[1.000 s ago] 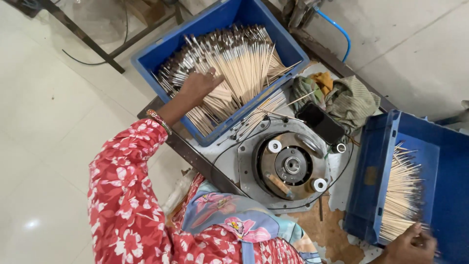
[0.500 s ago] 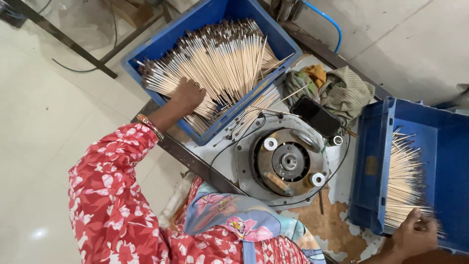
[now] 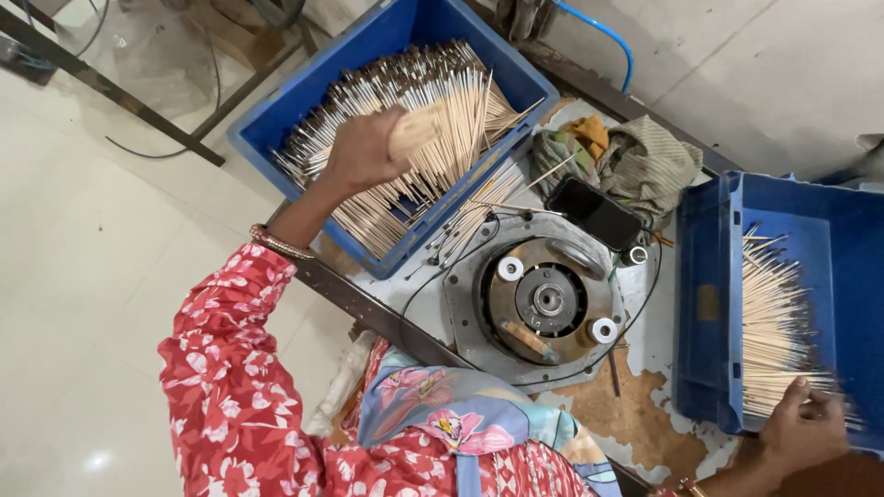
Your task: The person stands at a workstation and repeatedly feeds bundles of thin wooden sticks into a central rotating machine. They transfer the processed sticks from the machine into a blue plastic bin on the right side of the frame.
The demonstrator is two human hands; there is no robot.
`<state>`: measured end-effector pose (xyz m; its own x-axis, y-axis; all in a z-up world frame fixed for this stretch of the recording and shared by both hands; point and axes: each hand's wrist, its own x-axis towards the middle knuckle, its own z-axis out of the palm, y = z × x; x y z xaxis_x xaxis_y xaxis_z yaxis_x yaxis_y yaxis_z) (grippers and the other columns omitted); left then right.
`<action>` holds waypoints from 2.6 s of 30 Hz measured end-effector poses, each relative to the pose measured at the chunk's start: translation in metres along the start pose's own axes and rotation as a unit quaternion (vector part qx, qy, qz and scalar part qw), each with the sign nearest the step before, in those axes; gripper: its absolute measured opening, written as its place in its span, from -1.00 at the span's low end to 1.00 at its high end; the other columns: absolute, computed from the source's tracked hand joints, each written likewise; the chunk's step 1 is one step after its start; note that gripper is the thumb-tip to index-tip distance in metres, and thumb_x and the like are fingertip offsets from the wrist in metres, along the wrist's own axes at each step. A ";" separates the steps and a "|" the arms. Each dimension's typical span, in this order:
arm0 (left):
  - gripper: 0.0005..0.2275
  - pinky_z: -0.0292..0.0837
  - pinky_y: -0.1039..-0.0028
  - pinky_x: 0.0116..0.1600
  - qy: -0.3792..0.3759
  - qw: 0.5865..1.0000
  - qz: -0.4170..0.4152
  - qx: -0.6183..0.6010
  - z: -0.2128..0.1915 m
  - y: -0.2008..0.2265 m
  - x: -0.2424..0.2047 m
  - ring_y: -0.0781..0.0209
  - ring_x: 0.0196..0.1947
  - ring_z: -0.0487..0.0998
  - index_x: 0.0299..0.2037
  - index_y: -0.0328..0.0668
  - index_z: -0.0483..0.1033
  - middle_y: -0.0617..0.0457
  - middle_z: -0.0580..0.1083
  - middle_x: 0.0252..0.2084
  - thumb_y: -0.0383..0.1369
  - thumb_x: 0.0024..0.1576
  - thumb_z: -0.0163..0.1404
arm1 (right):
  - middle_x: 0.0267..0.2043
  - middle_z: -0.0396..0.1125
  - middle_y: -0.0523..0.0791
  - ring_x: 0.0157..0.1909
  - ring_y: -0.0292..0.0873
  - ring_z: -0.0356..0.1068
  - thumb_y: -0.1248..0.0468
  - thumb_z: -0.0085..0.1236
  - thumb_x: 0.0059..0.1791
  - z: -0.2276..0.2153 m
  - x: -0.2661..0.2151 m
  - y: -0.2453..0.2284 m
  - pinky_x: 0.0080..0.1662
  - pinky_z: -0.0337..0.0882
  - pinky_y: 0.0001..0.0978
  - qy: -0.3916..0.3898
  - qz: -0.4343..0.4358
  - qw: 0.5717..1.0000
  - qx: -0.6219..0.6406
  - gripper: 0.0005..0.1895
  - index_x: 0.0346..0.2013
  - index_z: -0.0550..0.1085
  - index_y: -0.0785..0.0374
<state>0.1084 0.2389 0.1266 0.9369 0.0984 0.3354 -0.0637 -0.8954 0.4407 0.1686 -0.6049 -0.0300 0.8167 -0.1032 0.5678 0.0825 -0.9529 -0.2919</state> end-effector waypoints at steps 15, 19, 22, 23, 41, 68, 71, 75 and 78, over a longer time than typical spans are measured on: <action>-0.48 0.64 0.27 0.02 0.233 0.932 -0.117 -0.253 0.057 -0.042 -0.027 0.08 -0.13 0.69 0.19 -0.48 0.44 -0.19 0.61 -0.08 -0.41 0.03 0.27 | -0.44 0.38 -0.06 -0.42 -0.20 0.33 0.35 0.22 0.12 -0.002 -0.006 -0.013 -0.28 0.30 -0.34 0.024 0.007 1.000 -0.001 -0.81 -0.33 0.48 0.40; -0.50 0.66 0.25 0.02 0.234 0.920 -0.206 -0.236 0.065 -0.087 0.000 0.07 -0.15 0.71 0.12 -0.47 0.50 -0.22 0.63 -0.07 -0.40 -0.02 0.32 | -0.28 0.48 -0.09 -0.23 -0.27 0.50 0.34 0.11 0.13 -0.027 0.008 -0.074 -0.04 0.46 -0.39 -0.020 0.055 0.990 0.128 -0.86 -0.22 0.49 0.41; -0.46 0.68 0.27 -0.12 0.298 0.788 -0.375 -0.386 0.044 -0.072 0.018 0.04 -0.26 0.76 0.11 -0.49 0.41 -0.22 0.62 -0.12 -0.44 -0.12 0.25 | -0.14 0.50 0.01 -0.12 -0.14 0.44 0.39 0.22 0.09 -0.059 0.026 -0.178 -0.05 0.43 -0.34 -0.003 0.056 0.992 0.117 -0.90 -0.17 0.51 0.42; -0.51 0.71 0.20 -0.15 0.263 0.714 -0.382 -0.525 0.031 -0.051 0.017 -0.02 -0.25 0.72 0.06 -0.54 0.41 -0.24 0.59 -0.13 -0.47 -0.07 0.26 | -0.11 0.49 -0.01 -0.08 -0.18 0.45 0.37 0.23 0.15 -0.066 0.032 -0.212 0.01 0.45 -0.34 -0.052 0.037 0.977 0.206 -0.89 -0.12 0.52 0.41; -0.57 0.54 0.31 -0.19 -0.242 0.550 -0.341 -0.723 0.218 0.086 -0.209 0.09 -0.20 0.58 0.17 -0.40 0.33 -0.12 0.49 -0.07 -0.54 0.08 0.11 | 0.00 0.45 0.01 0.06 0.07 0.50 0.04 0.03 0.09 -0.011 -0.021 -0.491 0.09 0.49 -0.12 -0.463 -0.278 0.781 0.315 -0.65 -0.02 0.50 0.24; -0.70 0.63 0.35 -0.22 -0.138 0.516 -0.443 -0.720 0.171 0.116 -0.171 0.17 -0.31 0.65 -0.02 -0.31 0.46 -0.01 0.56 -0.24 -0.47 0.08 0.22 | -0.23 0.49 0.09 -0.33 0.04 0.52 0.37 0.06 0.11 -0.014 -0.043 -0.402 -0.29 0.47 -0.18 -0.291 -0.093 0.926 0.220 -0.89 -0.11 0.49 0.34; -0.68 0.64 0.35 -0.20 -0.139 0.564 -0.401 -0.708 0.177 0.116 -0.165 0.16 -0.30 0.66 -0.01 -0.31 0.45 -0.02 0.56 -0.23 -0.49 0.05 0.23 | -0.32 0.44 0.10 -0.34 0.17 0.45 0.36 0.15 0.08 0.012 -0.035 -0.403 -0.29 0.40 -0.06 -0.305 -0.138 0.925 0.182 -0.90 -0.14 0.47 0.33; -0.66 0.64 0.34 -0.17 -0.158 0.622 -0.376 -0.669 0.184 0.115 -0.179 0.17 -0.25 0.65 -0.03 -0.43 0.47 -0.07 0.57 -0.21 -0.50 0.04 0.28 | -0.23 0.46 0.09 -0.20 0.17 0.45 0.33 0.11 0.11 0.014 -0.040 -0.401 -0.18 0.41 -0.09 -0.319 -0.153 0.908 0.225 -0.90 -0.10 0.47 0.28; -0.60 0.63 0.32 -0.17 -0.148 0.640 -0.378 -0.652 0.171 0.130 -0.161 0.14 -0.27 0.65 -0.01 -0.39 0.46 -0.06 0.57 -0.22 -0.48 -0.04 0.30 | -0.23 0.41 0.08 -0.19 0.16 0.37 0.30 -0.02 0.20 0.015 -0.066 -0.370 -0.15 0.38 -0.13 -0.336 0.006 0.858 0.390 -0.84 -0.03 0.49 0.30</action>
<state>0.0077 0.0320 -0.0126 0.8807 0.0293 -0.4728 0.3957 0.5031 0.7683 0.0929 -0.2409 0.0287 0.9435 0.3247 0.0661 0.2142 -0.4458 -0.8691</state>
